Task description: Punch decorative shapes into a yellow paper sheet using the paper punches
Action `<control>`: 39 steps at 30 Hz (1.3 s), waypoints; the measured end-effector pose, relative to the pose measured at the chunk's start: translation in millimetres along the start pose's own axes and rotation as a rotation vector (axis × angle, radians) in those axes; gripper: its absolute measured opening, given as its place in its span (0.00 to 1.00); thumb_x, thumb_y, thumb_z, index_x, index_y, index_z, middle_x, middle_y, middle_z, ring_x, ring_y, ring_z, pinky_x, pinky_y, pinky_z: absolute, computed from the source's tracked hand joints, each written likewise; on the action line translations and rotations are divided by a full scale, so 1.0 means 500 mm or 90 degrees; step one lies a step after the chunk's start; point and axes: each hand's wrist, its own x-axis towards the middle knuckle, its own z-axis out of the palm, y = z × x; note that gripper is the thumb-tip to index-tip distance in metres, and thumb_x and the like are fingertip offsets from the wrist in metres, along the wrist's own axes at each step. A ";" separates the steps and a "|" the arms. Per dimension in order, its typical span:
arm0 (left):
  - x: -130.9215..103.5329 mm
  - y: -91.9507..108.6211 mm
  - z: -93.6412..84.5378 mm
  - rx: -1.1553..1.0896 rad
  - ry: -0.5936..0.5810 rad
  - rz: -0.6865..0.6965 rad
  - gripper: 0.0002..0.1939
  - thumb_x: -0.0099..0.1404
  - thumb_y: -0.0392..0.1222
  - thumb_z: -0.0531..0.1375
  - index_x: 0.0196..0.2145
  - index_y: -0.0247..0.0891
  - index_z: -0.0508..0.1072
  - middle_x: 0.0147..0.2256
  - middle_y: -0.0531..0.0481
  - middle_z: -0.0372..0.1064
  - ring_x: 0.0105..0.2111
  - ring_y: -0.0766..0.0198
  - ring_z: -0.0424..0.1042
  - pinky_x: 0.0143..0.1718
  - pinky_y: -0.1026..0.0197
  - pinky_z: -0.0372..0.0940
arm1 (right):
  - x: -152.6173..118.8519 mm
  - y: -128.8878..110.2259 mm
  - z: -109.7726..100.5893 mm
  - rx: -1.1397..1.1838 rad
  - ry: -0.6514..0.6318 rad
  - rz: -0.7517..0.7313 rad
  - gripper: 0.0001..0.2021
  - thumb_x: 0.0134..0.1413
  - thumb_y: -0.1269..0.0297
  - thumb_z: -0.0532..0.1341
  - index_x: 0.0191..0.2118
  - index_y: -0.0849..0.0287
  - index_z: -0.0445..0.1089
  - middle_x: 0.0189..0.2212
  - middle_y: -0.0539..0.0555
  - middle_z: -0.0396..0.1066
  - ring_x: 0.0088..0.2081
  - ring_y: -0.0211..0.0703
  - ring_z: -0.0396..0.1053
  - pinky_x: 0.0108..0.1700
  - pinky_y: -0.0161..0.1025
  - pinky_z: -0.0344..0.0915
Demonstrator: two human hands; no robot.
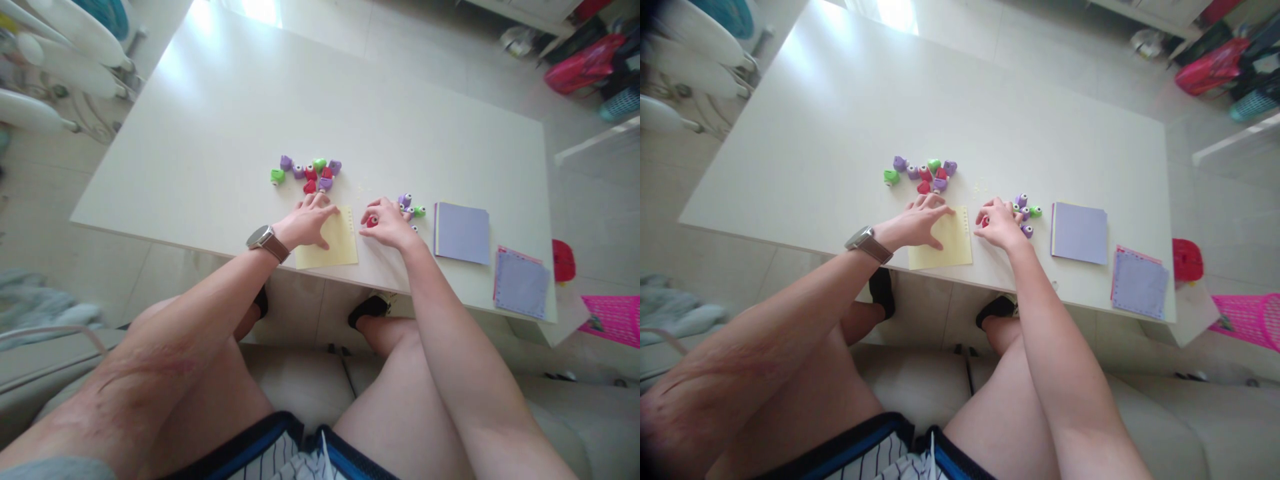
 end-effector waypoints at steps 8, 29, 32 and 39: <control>0.001 -0.005 0.004 -0.004 0.002 0.007 0.50 0.51 0.55 0.74 0.68 0.47 0.62 0.68 0.37 0.52 0.67 0.31 0.51 0.66 0.34 0.52 | -0.012 -0.017 -0.015 -0.018 -0.054 -0.071 0.04 0.53 0.68 0.69 0.33 0.52 0.82 0.52 0.58 0.71 0.59 0.64 0.59 0.57 0.62 0.57; 0.012 -0.004 -0.009 -0.033 0.013 -0.079 0.42 0.51 0.45 0.75 0.62 0.43 0.66 0.57 0.37 0.64 0.59 0.38 0.62 0.57 0.40 0.61 | -0.012 -0.026 -0.015 0.002 -0.071 -0.150 0.08 0.56 0.75 0.60 0.34 0.58 0.76 0.43 0.60 0.74 0.54 0.59 0.64 0.52 0.52 0.59; 0.018 -0.010 -0.009 -0.066 0.016 -0.070 0.35 0.52 0.40 0.72 0.57 0.41 0.70 0.53 0.39 0.66 0.55 0.42 0.66 0.53 0.47 0.64 | -0.006 -0.023 -0.025 0.095 -0.071 -0.149 0.09 0.56 0.76 0.58 0.36 0.58 0.74 0.36 0.56 0.76 0.41 0.49 0.69 0.44 0.43 0.62; 0.031 -0.007 -0.020 -0.190 0.034 -0.027 0.08 0.63 0.34 0.59 0.40 0.37 0.76 0.40 0.44 0.72 0.39 0.56 0.71 0.43 0.57 0.64 | -0.005 -0.025 -0.033 0.158 -0.034 -0.125 0.14 0.52 0.78 0.57 0.39 0.59 0.77 0.34 0.54 0.78 0.35 0.44 0.71 0.39 0.38 0.62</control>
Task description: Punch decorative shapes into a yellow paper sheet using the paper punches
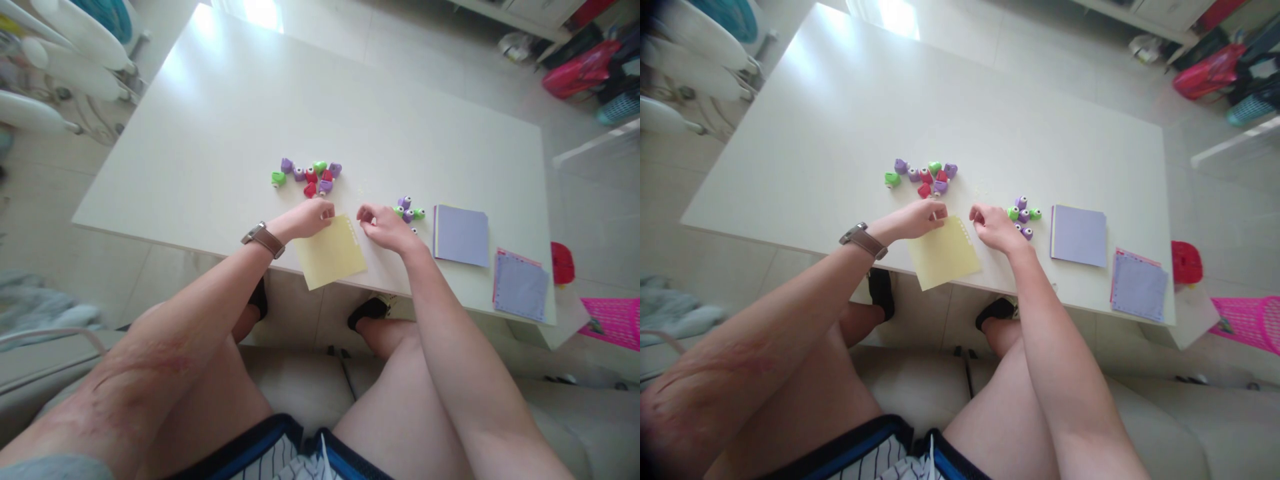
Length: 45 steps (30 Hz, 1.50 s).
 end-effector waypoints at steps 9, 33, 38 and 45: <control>0.000 -0.001 -0.018 -0.095 0.005 -0.015 0.06 0.62 0.34 0.58 0.37 0.39 0.72 0.33 0.49 0.73 0.34 0.60 0.71 0.35 0.60 0.62 | 0.000 0.000 -0.013 -0.031 -0.021 0.009 0.14 0.47 0.76 0.57 0.31 0.59 0.81 0.32 0.54 0.78 0.34 0.43 0.70 0.39 0.39 0.61; 0.002 -0.012 -0.021 -0.115 0.029 -0.020 0.06 0.62 0.37 0.59 0.39 0.40 0.73 0.32 0.49 0.72 0.33 0.60 0.71 0.34 0.60 0.62 | -0.005 -0.005 -0.013 0.074 -0.129 -0.003 0.05 0.52 0.67 0.61 0.28 0.58 0.71 0.28 0.50 0.72 0.32 0.41 0.67 0.36 0.37 0.60; 0.001 -0.013 -0.025 -0.100 0.023 -0.014 0.07 0.63 0.36 0.59 0.40 0.40 0.74 0.34 0.49 0.73 0.34 0.60 0.71 0.35 0.59 0.62 | -0.004 -0.003 -0.014 0.078 -0.126 0.015 0.05 0.53 0.68 0.60 0.29 0.58 0.74 0.28 0.51 0.74 0.32 0.42 0.68 0.36 0.37 0.61; -0.012 -0.008 -0.020 -0.020 0.046 0.021 0.12 0.67 0.34 0.57 0.47 0.39 0.74 0.42 0.44 0.75 0.42 0.55 0.73 0.46 0.56 0.66 | -0.003 0.000 -0.021 0.054 -0.007 0.044 0.10 0.49 0.73 0.59 0.33 0.59 0.79 0.31 0.54 0.78 0.34 0.43 0.71 0.39 0.38 0.64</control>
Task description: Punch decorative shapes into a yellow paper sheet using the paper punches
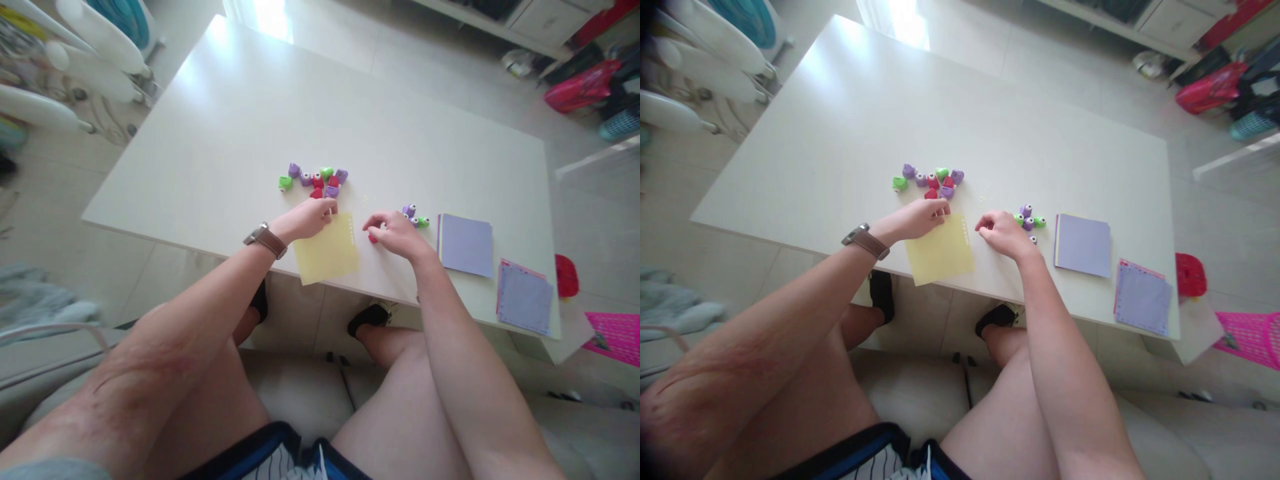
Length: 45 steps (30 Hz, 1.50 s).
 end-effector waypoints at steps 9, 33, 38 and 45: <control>0.006 0.045 0.042 -0.125 0.156 0.051 0.09 0.67 0.31 0.58 0.43 0.36 0.76 0.41 0.44 0.76 0.39 0.60 0.73 0.42 0.57 0.68 | 0.004 0.002 0.019 0.222 0.006 -0.004 0.09 0.51 0.68 0.63 0.40 0.56 0.74 0.32 0.51 0.77 0.32 0.41 0.72 0.35 0.38 0.68; 0.015 0.077 0.046 -0.521 0.046 -0.142 0.08 0.65 0.34 0.63 0.27 0.35 0.73 0.24 0.52 0.70 0.25 0.70 0.65 0.29 0.64 0.60 | 0.008 -0.021 0.021 0.372 0.073 0.048 0.23 0.45 0.58 0.71 0.46 0.52 0.64 0.29 0.47 0.74 0.29 0.41 0.70 0.28 0.36 0.64; 0.011 0.077 0.041 -0.581 0.046 -0.149 0.08 0.66 0.35 0.63 0.28 0.35 0.74 0.27 0.52 0.71 0.25 0.71 0.64 0.31 0.64 0.61 | 0.008 -0.019 0.021 0.383 0.092 0.038 0.24 0.43 0.59 0.72 0.46 0.53 0.65 0.29 0.48 0.74 0.33 0.43 0.72 0.32 0.37 0.67; 0.011 0.073 0.046 -0.600 0.042 -0.152 0.07 0.64 0.36 0.66 0.28 0.35 0.75 0.28 0.51 0.73 0.26 0.71 0.65 0.31 0.64 0.61 | 0.011 -0.028 0.026 0.395 0.102 0.024 0.25 0.44 0.55 0.73 0.46 0.53 0.65 0.30 0.48 0.75 0.34 0.44 0.73 0.33 0.38 0.68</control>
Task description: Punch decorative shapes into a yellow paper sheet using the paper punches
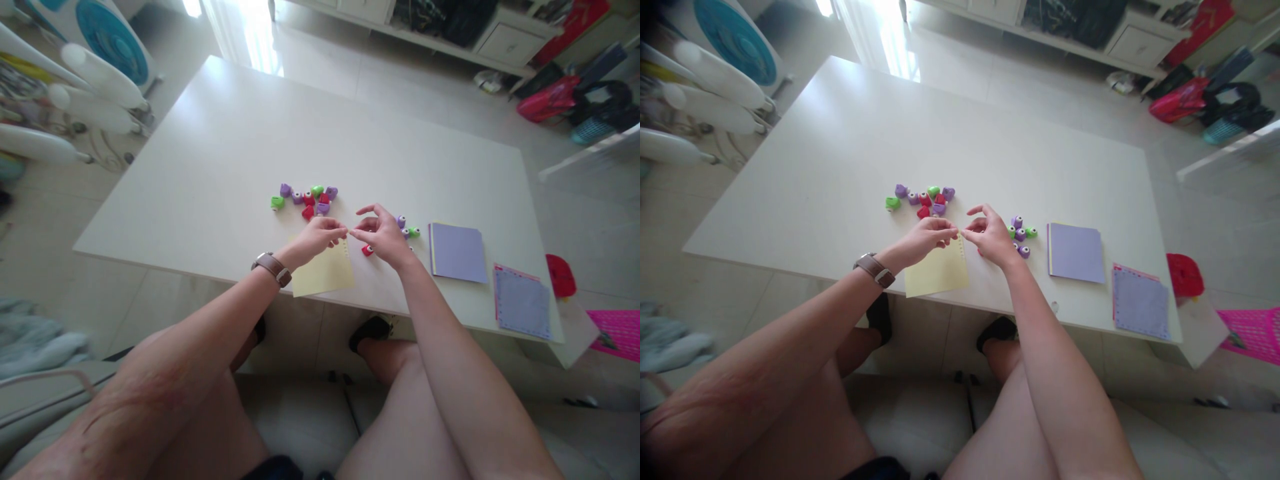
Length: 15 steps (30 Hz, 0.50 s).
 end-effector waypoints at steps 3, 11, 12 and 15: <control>0.003 0.000 -0.003 -0.008 0.016 -0.008 0.06 0.64 0.36 0.66 0.29 0.35 0.75 0.29 0.50 0.74 0.26 0.71 0.65 0.31 0.64 0.61 | 0.004 0.007 0.002 -0.014 0.028 -0.005 0.22 0.44 0.57 0.71 0.45 0.53 0.65 0.30 0.48 0.74 0.33 0.43 0.73 0.34 0.38 0.68; 0.008 0.006 -0.015 0.043 0.083 -0.039 0.05 0.63 0.33 0.64 0.29 0.34 0.75 0.28 0.50 0.73 0.25 0.70 0.66 0.30 0.64 0.60 | 0.040 0.057 -0.002 -0.101 0.283 0.017 0.11 0.45 0.69 0.67 0.34 0.55 0.66 0.27 0.48 0.72 0.29 0.42 0.72 0.33 0.39 0.67; 0.007 0.006 -0.016 0.050 0.090 -0.041 0.05 0.62 0.33 0.64 0.28 0.34 0.76 0.28 0.50 0.73 0.26 0.70 0.66 0.29 0.64 0.60 | 0.044 0.061 0.000 -0.088 0.306 0.011 0.10 0.45 0.69 0.67 0.33 0.55 0.65 0.27 0.48 0.72 0.29 0.43 0.73 0.33 0.40 0.68; 0.004 0.007 -0.018 0.061 0.096 -0.041 0.04 0.61 0.34 0.64 0.28 0.35 0.76 0.28 0.50 0.73 0.26 0.69 0.67 0.29 0.64 0.60 | 0.053 0.063 0.005 -0.042 0.353 -0.009 0.09 0.48 0.70 0.66 0.33 0.55 0.64 0.29 0.49 0.74 0.30 0.43 0.76 0.35 0.40 0.71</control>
